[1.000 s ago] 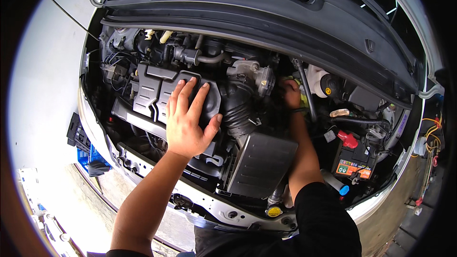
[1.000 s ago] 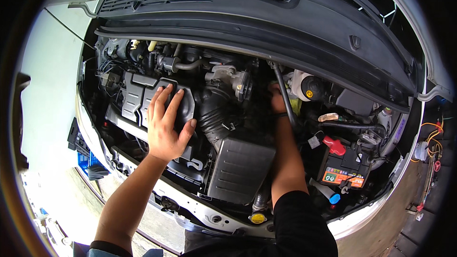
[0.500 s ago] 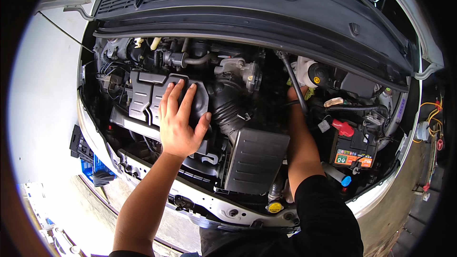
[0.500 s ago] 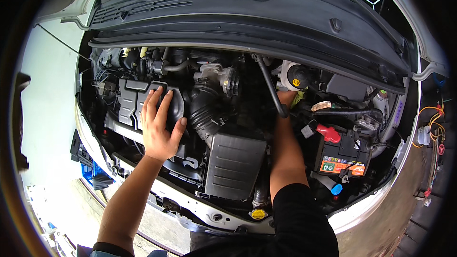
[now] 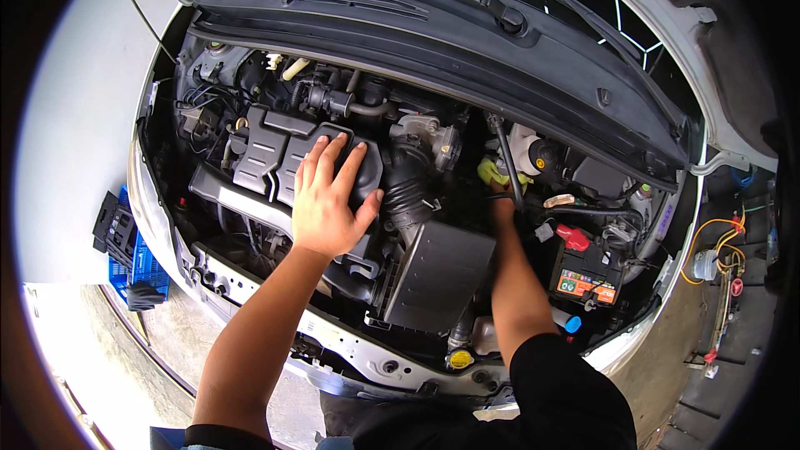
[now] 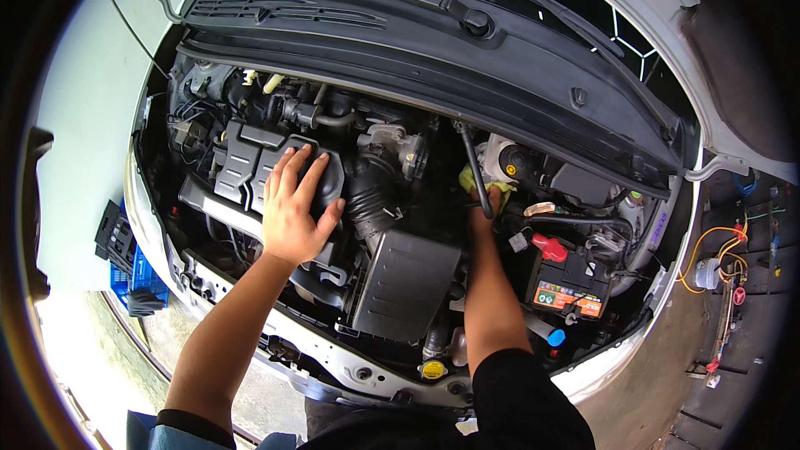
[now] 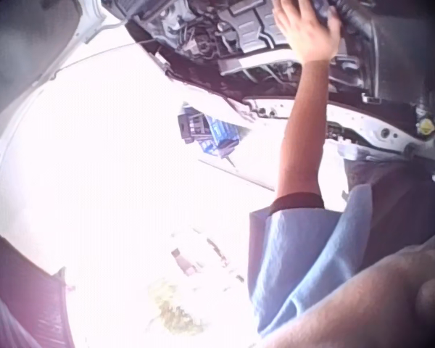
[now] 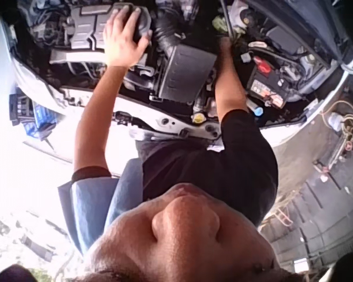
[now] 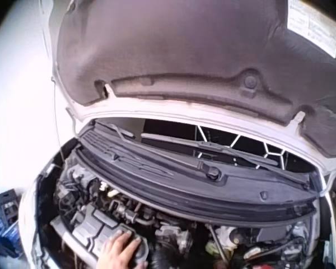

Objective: The person wipes the engine bay of a white car with a yellow cloth, cleaning various components including the battery, air filter housing, and fluid reservoirs. The person then closes the hood.

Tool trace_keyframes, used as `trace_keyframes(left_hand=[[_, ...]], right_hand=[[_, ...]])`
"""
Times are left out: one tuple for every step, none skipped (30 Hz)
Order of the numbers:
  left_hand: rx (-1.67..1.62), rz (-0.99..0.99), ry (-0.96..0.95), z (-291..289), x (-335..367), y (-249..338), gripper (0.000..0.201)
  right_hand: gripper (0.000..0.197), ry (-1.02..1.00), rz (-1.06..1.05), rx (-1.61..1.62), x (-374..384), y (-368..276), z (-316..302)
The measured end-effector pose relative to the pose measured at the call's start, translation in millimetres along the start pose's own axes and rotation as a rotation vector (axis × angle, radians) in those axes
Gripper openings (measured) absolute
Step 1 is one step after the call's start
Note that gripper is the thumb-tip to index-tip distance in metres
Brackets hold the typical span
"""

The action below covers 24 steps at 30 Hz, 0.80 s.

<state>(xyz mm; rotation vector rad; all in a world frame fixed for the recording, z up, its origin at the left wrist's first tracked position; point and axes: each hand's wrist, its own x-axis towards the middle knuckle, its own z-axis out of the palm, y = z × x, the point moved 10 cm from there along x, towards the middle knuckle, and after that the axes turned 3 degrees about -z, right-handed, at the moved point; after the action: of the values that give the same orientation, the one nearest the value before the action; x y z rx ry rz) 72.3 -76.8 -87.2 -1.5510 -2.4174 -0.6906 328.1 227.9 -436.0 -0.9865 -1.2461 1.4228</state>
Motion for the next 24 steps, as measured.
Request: trace_keyframes(left_hand=[[-0.003, -0.001, 0.003, -1, -1, 0, 0.066], [-0.001, 0.001, 0.008, -1, -1, 0, 0.066], [0.000, 0.005, 0.014, -2, -2, 0, 0.067], [-0.004, 0.010, 0.025, -2, -2, 0, 0.067], [-0.009, 0.012, 0.035, -3, -2, -1, 0.067], [-0.021, 0.017, 0.048, -3, -3, 0, 0.067], [-0.028, 0.014, 0.052, -3, -4, -1, 0.066], [-0.022, 0.012, 0.050, -2, -5, -1, 0.066], [-0.020, 0.017, 0.059, -2, -5, -1, 0.065], [-0.019, 0.012, 0.056, -1, -6, -2, 0.065], [-0.028, 0.019, 0.070, -2, -6, -1, 0.065], [-0.019, 0.020, 0.068, -1, -7, -1, 0.066], [-0.001, 0.016, 0.056, 0, -7, -2, 0.066], [-0.003, 0.021, 0.060, 0, -7, -1, 0.066], [0.000, 0.022, 0.065, -1, -8, -1, 0.066], [-0.004, 0.020, 0.061, -1, -7, -1, 0.066], [-0.008, 0.017, 0.055, -1, -8, -1, 0.066], [-0.010, 0.014, 0.053, -1, -7, -1, 0.066], [-0.003, 0.015, 0.053, -2, -7, -1, 0.066], [0.002, 0.012, 0.051, -2, -7, -1, 0.066], [0.003, 0.009, 0.049, -1, -7, -1, 0.065], [-0.001, 0.009, 0.044, -1, -7, -1, 0.066], [-0.003, 0.011, 0.043, 0, -6, -1, 0.066], [-0.008, 0.023, 0.057, -2, -7, 1, 0.065]], right_hand=[[0.018, 0.098, -0.010, -0.115, -23, -20, -12], [0.019, 0.186, -0.004, -0.234, -50, -42, -23], [0.019, 0.142, -0.097, -0.242, -72, -74, -19], [0.018, 0.165, -0.083, -0.223, -95, -96, -24], [0.018, 0.141, -0.134, -0.144, -111, -123, -20], [0.016, 0.138, -0.200, -0.252, -123, -151, -15], [0.016, 0.129, -0.277, -0.333, -136, -178, -8], [0.015, 0.079, -0.268, -0.390, -144, -197, -2], [0.017, 0.020, -0.376, -0.374, -152, -221, 14], [0.017, 0.020, -0.420, -0.330, -162, -242, 18], [0.018, -0.009, -0.526, -0.253, -170, -267, 24], [0.017, 0.071, -0.564, -0.184, -168, -284, 21], [0.014, 0.192, -0.494, -0.244, -157, -294, 12], [0.018, 0.188, -0.658, -0.506, -150, -322, 24], [0.024, 0.170, -0.822, -0.746, -143, -345, 40], [0.029, -0.082, -0.809, -0.888, -124, -344, 66], [0.035, -0.328, -0.854, -1.010, -114, -342, 91], [0.039, -0.417, -0.798, -1.188, -98, -335, 103], [0.044, -0.521, -0.838, -1.351, -89, -330, 115], [0.045, -0.683, -0.584, -1.350, -64, -314, 116], [0.047, -0.799, -0.611, -1.389, -54, -315, 122], [0.047, -0.833, -0.426, -1.236, -36, -312, 120], [0.046, -0.833, -0.272, -1.056, -20, -313, 117], [0.048, -0.847, -0.441, -1.274, -16, -313, 127]])
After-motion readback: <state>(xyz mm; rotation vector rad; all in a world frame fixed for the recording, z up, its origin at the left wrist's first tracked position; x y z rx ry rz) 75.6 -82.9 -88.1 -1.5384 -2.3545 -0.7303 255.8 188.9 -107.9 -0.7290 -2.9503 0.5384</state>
